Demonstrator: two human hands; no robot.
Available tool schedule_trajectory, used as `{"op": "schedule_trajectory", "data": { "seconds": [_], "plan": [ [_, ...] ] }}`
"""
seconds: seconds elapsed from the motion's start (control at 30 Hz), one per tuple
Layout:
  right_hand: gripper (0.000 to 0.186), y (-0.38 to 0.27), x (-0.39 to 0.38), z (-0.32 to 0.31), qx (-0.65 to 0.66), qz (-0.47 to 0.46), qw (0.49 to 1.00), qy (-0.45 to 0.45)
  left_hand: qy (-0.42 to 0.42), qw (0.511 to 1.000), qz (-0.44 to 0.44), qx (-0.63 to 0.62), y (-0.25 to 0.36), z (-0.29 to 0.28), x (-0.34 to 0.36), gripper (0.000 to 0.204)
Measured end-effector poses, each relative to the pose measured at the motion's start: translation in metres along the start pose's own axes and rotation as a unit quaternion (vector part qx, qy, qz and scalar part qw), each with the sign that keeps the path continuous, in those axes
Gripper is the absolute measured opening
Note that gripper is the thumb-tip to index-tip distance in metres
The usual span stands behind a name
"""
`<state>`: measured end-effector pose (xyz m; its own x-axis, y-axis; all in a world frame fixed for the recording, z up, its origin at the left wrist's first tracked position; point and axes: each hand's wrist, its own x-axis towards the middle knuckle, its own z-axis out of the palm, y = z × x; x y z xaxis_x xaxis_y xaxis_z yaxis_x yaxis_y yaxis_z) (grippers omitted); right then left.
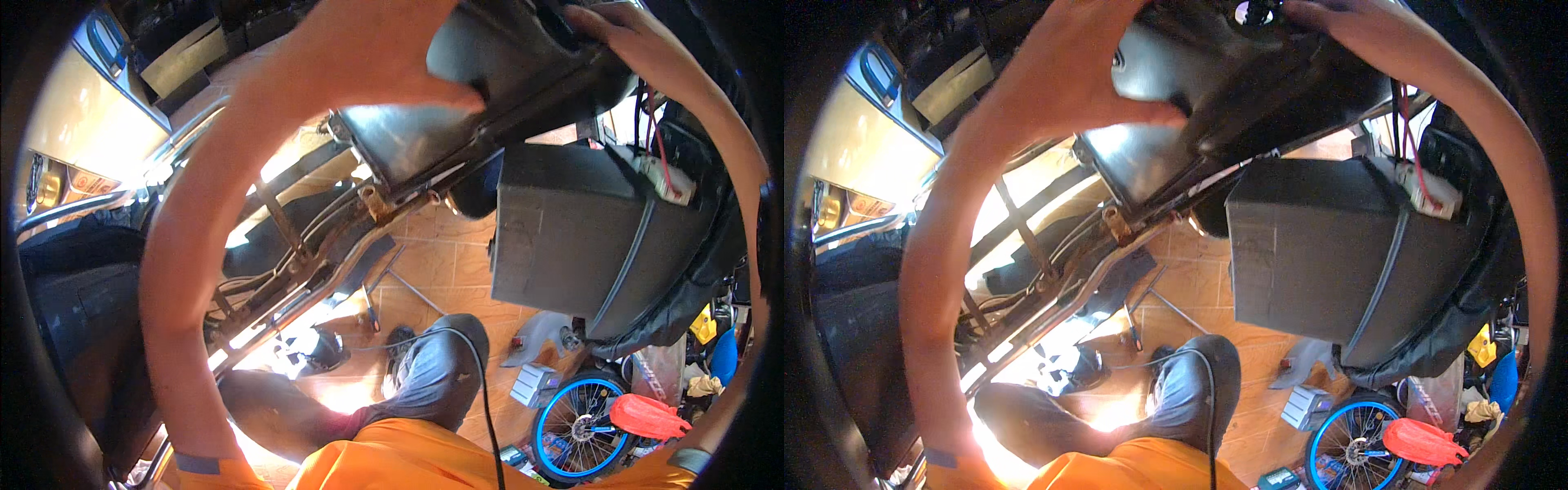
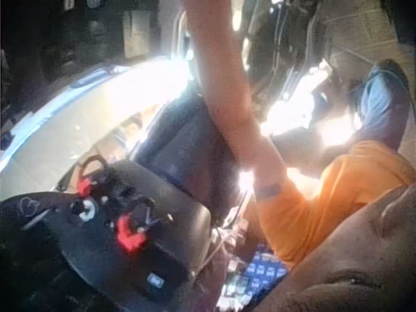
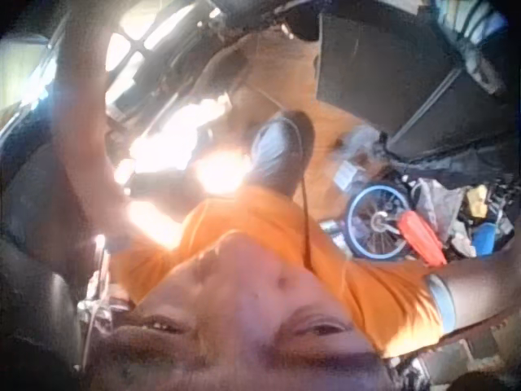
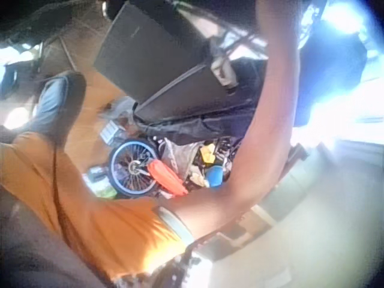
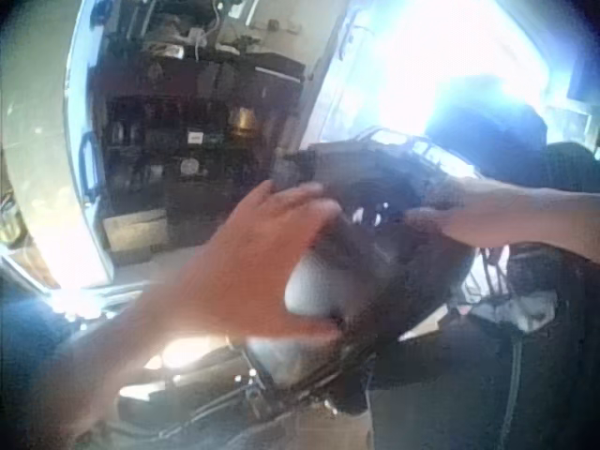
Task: The person removes and reattaches a motorcycle side panel using a screwdriver. They unscrew fasteners, detach the panel, then reposition and secure it back in place.
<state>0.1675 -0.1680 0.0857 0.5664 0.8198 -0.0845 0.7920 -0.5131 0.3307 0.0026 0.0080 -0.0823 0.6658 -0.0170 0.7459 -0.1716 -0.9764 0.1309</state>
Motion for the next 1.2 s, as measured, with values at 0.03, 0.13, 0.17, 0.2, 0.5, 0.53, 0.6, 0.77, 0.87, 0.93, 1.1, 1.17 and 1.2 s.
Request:
{"op": "schedule_trajectory", "data": {
  "seconds": [0.03, 0.13, 0.17, 0.2, 0.5, 0.53, 0.6, 0.77, 0.87, 0.93, 1.1, 1.17, 1.2],
  "plan": [
    [0.05, -0.002, -0.007, -0.004, 0.006, -0.001, 1.0, 0.015, -0.024, 1.0, -0.004, 0.009, 0.002, -0.002, 0.002, 0.103],
    [0.05, -0.004, -0.03, -0.002, 0.032, -0.001, 0.998, 0.057, -0.032, 0.999, 0.013, 0.026, 0.0, -0.004, 0.004, 0.101],
    [0.05, -0.005, -0.037, 0.001, 0.046, 0.002, 0.996, 0.071, -0.023, 0.999, 0.024, 0.033, 0.0, -0.004, 0.004, 0.101],
    [0.049, -0.007, -0.039, 0.004, 0.05, -0.016, 0.995, 0.089, 0.005, 0.997, 0.042, 0.064, 0.003, -0.002, 0.004, 0.096],
    [0.048, -0.027, -0.065, 0.007, 0.094, -0.073, 0.979, 0.166, -0.051, 0.997, 0.015, 0.055, 0.015, -0.001, 0.021, 0.083],
    [0.05, -0.023, -0.062, 0.004, 0.124, -0.048, 0.983, 0.123, -0.069, 0.997, -0.013, 0.025, 0.01, -0.008, 0.016, 0.083],
    [0.05, -0.014, -0.054, 0.007, 0.121, -0.061, 0.983, 0.121, -0.028, 0.998, 0.0, 0.055, 0.008, -0.012, 0.009, 0.083],
    [0.045, 0.012, -0.043, 0.022, 0.121, -0.101, 0.972, 0.173, -0.058, 0.994, -0.024, 0.086, 0.008, -0.027, 0.006, 0.087],
    [0.043, 0.013, -0.043, 0.025, 0.12, -0.083, 0.978, 0.15, -0.13, 0.988, -0.052, 0.059, 0.009, -0.034, 0.006, 0.088],
    [0.041, 0.01, -0.045, 0.025, 0.114, -0.094, 0.974, 0.173, -0.01, 0.995, -0.006, 0.099, 0.01, -0.029, 0.004, 0.088],
    [0.041, 0.014, -0.043, 0.029, 0.103, -0.117, 0.968, 0.197, -0.033, 0.995, -0.018, 0.096, 0.001, -0.021, -0.002, 0.086],
    [0.043, 0.023, -0.039, 0.038, 0.062, -0.113, 0.969, 0.212, -0.037, 0.995, -0.008, 0.098, -0.004, -0.025, -0.005, 0.077],
    [0.044, 0.027, -0.035, 0.042, 0.057, -0.113, 0.969, 0.21, -0.085, 0.99, -0.035, 0.108, -0.006, -0.029, -0.007, 0.084]
  ]
}}
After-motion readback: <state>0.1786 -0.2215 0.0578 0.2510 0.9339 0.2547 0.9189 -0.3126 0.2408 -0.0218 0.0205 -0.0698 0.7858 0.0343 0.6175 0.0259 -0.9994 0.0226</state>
